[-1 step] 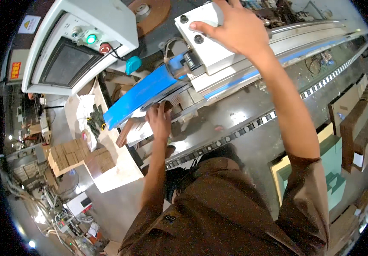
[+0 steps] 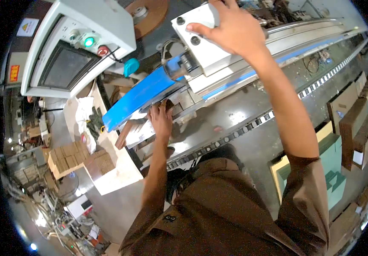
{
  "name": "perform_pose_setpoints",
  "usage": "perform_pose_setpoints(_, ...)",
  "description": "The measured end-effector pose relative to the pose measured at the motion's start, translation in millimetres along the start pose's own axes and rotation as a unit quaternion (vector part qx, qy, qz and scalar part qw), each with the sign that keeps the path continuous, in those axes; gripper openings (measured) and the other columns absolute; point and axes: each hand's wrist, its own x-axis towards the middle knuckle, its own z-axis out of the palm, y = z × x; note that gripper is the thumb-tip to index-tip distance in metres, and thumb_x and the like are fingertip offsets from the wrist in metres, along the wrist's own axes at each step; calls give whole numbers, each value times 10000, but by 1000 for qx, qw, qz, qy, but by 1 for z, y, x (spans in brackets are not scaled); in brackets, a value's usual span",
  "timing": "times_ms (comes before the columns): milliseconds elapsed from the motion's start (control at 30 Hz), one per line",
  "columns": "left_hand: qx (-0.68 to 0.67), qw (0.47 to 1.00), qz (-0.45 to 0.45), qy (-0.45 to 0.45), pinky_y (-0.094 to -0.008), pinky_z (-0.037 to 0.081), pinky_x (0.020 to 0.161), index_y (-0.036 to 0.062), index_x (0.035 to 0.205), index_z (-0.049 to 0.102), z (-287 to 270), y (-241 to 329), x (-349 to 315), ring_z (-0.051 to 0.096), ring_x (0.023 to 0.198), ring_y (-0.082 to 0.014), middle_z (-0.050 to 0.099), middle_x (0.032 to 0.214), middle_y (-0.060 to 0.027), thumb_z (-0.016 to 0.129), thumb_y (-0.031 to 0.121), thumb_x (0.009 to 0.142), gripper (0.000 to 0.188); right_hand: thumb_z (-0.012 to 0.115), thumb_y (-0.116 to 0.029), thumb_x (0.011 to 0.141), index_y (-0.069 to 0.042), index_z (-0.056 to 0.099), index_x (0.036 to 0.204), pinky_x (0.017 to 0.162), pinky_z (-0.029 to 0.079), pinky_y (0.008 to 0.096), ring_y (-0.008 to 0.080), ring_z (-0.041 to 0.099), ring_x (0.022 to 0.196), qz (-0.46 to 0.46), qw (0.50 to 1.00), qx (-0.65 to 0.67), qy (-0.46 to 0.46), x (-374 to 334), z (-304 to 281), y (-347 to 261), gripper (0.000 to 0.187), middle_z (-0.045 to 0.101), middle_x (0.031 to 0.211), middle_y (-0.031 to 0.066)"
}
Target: The person operates a machine to process small wooden blocks. They pick up blocks from a stack, place them into the machine's feed slot, and press a button to activate the machine. The processed blocks are then collected and stacked on a nearby table.
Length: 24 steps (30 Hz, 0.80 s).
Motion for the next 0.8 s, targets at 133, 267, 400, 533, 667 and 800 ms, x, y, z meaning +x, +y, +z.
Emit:
perform_pose_setpoints(133, 29, 999, 21, 29, -597, 326, 1187, 214, 1405, 736, 57, -10, 14, 556, 1270, -372, 660, 1355, -115, 716, 205, 979, 426, 700, -745, 895, -4, 648, 1399, 946, 603, 501, 458, 732, 1115, 1, 1000, -1, -11, 2, -4, -1, 898, 627, 1446, 231)
perform_pose_setpoints(267, 27, 997, 66, 26, -602, 323, 1196, 299, 1445, 724, 62, -6, 20, 543, 1335, -374, 670, 1362, -94, 655, 192, 966, 496, 676, -742, 917, 9, 625, 1422, 963, 601, 506, 461, 725, 1144, 2, 999, 16, -33, 2, -5, 6, 907, 599, 1475, 253)
perform_pose_setpoints(400, -18, 999, -1, -38, -482, 471, 1091, 138, 1352, 730, 65, -8, 21, 640, 1189, -278, 694, 1345, -95, 670, 203, 1025, 339, 746, -686, 902, -46, 650, 1450, 1115, 518, 514, 408, 633, 1352, 38, 998, 51, -23, -5, 18, 17, 848, 599, 1540, 185)
perform_pose_setpoints(533, 111, 987, 88, -82, -544, 435, 1098, 82, 1382, 701, 78, -35, 11, 586, 1294, -351, 651, 1418, -164, 642, 275, 960, 468, 843, -652, 782, 16, 699, 1323, 980, 594, 511, 466, 692, 1170, 56, 990, 120, -51, -7, 7, 19, 872, 622, 1384, 262)
perform_pose_setpoints(667, 208, 970, 52, -118, -635, 362, 1133, 175, 1309, 735, 72, -22, 15, 540, 1325, -372, 626, 1435, -147, 630, 223, 947, 380, 832, -683, 781, 72, 681, 1321, 949, 585, 487, 455, 689, 1155, 31, 990, 141, -1, -13, 21, 21, 940, 581, 1458, 293)
perform_pose_setpoints(800, 241, 958, 67, -139, -633, 387, 1116, 146, 1255, 744, 70, 3, 34, 565, 1301, -375, 658, 1338, -151, 603, 212, 999, 300, 792, -730, 796, 65, 654, 1369, 1007, 562, 485, 454, 653, 1230, 32, 992, 123, 9, -10, 31, 23, 990, 527, 1545, 290)
